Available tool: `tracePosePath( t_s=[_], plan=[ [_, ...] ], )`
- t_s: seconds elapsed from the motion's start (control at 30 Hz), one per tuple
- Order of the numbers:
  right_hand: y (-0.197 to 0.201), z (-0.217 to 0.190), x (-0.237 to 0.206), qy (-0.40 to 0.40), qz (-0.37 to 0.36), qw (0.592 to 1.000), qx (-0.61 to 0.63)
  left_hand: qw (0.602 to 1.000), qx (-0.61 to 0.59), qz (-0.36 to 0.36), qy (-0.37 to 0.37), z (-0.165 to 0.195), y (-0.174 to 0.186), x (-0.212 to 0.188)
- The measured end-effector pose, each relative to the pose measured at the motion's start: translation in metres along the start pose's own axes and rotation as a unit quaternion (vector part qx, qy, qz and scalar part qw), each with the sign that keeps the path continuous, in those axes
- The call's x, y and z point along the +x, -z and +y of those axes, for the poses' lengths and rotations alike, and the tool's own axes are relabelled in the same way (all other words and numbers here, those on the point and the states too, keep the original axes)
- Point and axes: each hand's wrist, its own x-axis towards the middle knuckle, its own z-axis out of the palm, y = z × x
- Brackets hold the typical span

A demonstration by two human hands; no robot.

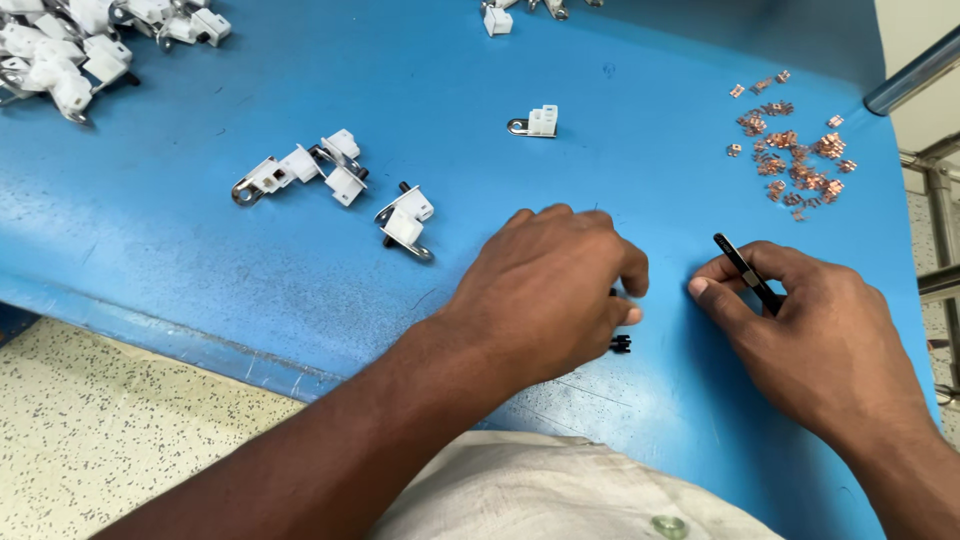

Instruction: The person sits at a blue workbench assembling small white plastic electrical components. They pick up a white housing, insert copper contact pieces and black plastic inserts by hand and with tweezers, press the parts into place, and set the finished unit aside with others.

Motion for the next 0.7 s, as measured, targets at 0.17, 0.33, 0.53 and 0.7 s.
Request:
tracePosePath(
  t_s=[0.17,0.33,0.53,0.7],
  plan=[
    [-0.003,0.003,-0.002,0.020,0.021,0.999,0.038,0.995,0.080,0.007,-0.062,-0.003,-0.007,0.000],
    [0.000,0.011,-0.005,0.028,0.019,0.981,0.191,0.993,0.076,0.009,-0.095,-0.007,-0.012,-0.002],
    [-0.001,0.017,-0.006,0.024,-0.020,0.899,0.437,0.989,0.012,0.087,-0.123,-0.014,-0.023,-0.013],
    [0.005,0.019,-0.008,0.057,-0.066,0.862,0.499,0.994,-0.009,0.070,-0.080,-0.008,-0.017,-0.016]
  ],
)
